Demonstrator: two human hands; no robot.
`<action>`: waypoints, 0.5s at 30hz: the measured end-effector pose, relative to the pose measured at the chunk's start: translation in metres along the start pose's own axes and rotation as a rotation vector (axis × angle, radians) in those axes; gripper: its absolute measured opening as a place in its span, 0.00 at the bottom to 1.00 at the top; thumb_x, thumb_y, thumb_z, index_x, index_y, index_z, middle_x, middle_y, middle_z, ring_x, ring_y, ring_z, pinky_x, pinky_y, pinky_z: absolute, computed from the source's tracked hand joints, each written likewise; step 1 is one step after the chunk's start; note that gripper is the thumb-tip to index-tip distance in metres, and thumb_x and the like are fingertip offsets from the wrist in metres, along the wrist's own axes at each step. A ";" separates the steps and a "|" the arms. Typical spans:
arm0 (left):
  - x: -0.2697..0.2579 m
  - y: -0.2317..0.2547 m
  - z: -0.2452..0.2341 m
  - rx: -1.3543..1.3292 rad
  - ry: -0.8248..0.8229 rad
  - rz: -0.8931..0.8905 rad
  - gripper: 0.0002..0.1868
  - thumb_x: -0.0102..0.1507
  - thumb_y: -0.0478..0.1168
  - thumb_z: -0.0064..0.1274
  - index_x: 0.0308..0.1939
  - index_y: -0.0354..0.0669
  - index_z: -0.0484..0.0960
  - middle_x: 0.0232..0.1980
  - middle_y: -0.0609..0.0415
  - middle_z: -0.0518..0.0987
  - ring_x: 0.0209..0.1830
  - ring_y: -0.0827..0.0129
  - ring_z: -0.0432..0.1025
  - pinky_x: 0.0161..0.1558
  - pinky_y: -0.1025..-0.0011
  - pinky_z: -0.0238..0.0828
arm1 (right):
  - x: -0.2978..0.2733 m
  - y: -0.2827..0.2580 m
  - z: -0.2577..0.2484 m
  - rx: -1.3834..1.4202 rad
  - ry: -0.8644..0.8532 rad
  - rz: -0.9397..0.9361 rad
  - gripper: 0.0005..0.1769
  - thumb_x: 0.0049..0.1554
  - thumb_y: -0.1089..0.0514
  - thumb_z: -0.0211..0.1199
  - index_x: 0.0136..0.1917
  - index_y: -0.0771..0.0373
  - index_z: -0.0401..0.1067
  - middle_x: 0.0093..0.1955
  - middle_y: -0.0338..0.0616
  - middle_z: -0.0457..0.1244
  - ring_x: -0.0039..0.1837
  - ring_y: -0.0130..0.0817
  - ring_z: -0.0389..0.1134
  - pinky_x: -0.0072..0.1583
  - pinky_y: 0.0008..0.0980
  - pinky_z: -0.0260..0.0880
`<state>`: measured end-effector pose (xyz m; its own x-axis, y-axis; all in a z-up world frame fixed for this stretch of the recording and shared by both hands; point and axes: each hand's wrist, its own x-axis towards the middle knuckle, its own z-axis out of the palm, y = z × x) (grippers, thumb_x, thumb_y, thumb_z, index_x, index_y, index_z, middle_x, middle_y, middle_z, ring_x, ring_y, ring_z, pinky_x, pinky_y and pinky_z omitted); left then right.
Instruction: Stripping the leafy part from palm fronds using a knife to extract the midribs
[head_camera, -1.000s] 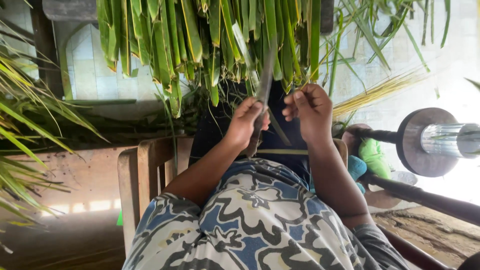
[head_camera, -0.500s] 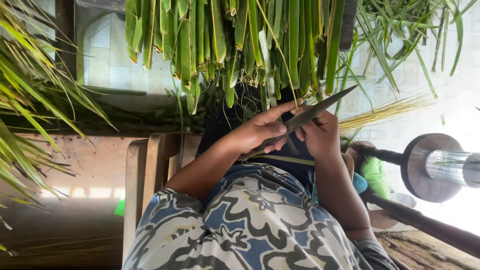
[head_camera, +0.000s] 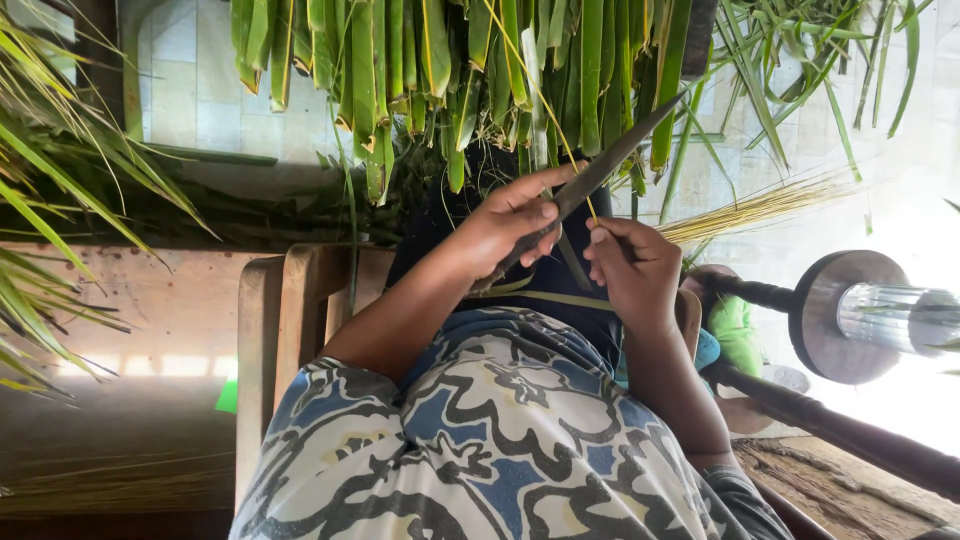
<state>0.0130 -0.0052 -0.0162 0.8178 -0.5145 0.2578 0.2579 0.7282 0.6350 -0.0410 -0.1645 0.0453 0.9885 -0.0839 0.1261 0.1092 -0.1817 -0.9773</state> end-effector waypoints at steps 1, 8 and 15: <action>0.000 0.002 -0.001 -0.004 0.005 0.003 0.23 0.65 0.31 0.38 0.65 0.40 0.59 0.19 0.43 0.72 0.08 0.72 0.63 0.14 0.82 0.57 | -0.003 -0.002 0.000 -0.003 -0.006 0.003 0.05 0.55 0.72 0.55 0.44 0.80 0.69 0.29 0.62 0.62 0.25 0.32 0.62 0.27 0.22 0.61; -0.003 0.018 0.000 0.011 -0.021 0.053 0.24 0.65 0.30 0.37 0.66 0.40 0.59 0.20 0.43 0.72 0.11 0.71 0.64 0.16 0.81 0.61 | -0.023 -0.012 -0.001 -0.083 0.034 0.007 0.05 0.53 0.74 0.57 0.44 0.79 0.69 0.30 0.62 0.62 0.27 0.35 0.64 0.29 0.24 0.64; -0.004 0.022 -0.022 -0.006 0.037 0.053 0.23 0.66 0.34 0.38 0.65 0.41 0.58 0.22 0.48 0.72 0.14 0.73 0.65 0.19 0.80 0.63 | -0.034 -0.010 -0.011 -0.099 0.055 0.038 0.03 0.51 0.75 0.59 0.42 0.78 0.70 0.34 0.63 0.63 0.29 0.37 0.66 0.30 0.26 0.65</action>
<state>0.0266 0.0234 -0.0197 0.8487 -0.4582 0.2640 0.2167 0.7569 0.6166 -0.0772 -0.1706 0.0523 0.9842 -0.1454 0.1009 0.0581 -0.2729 -0.9603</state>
